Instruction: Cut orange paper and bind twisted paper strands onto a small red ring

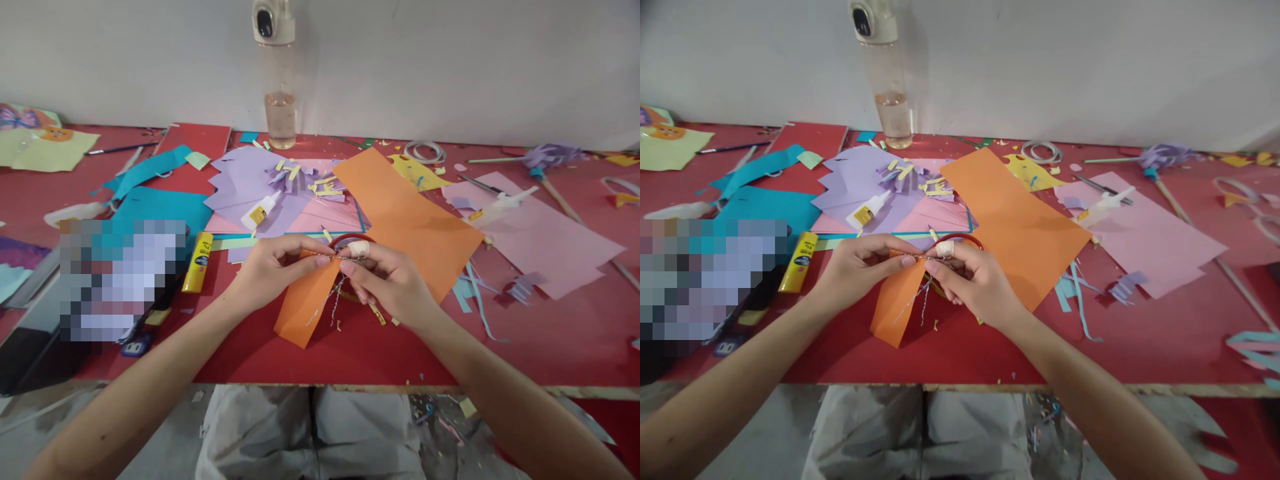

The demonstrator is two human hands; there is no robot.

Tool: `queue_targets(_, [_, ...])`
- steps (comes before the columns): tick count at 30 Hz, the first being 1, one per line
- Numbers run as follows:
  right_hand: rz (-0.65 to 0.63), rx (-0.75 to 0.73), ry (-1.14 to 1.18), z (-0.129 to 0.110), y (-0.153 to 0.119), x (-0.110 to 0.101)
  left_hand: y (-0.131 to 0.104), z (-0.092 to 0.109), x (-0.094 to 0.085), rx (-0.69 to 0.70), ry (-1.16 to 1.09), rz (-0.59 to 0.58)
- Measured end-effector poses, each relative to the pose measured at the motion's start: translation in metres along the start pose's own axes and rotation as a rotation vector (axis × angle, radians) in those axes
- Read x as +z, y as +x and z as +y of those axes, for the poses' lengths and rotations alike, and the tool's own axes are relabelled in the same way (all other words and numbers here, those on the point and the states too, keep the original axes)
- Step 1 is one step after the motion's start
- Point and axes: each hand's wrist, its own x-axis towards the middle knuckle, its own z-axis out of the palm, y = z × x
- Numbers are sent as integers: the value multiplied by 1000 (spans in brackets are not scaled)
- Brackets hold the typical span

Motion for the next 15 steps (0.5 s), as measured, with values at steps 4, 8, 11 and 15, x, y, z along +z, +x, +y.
queue_targets(4, [7,7,-8,-2,0,0,0,-1,0,-4,8,0])
queue_targets(8, [11,3,-30,-2,0,0,-1,-1,0,8,15,-10])
queue_targets(11, [5,0,-43,-1,-1,0,0,-1,0,31,15,-23])
queue_targets(15, [14,-3,-48,0,-1,0,0,0,1,30,13,-24])
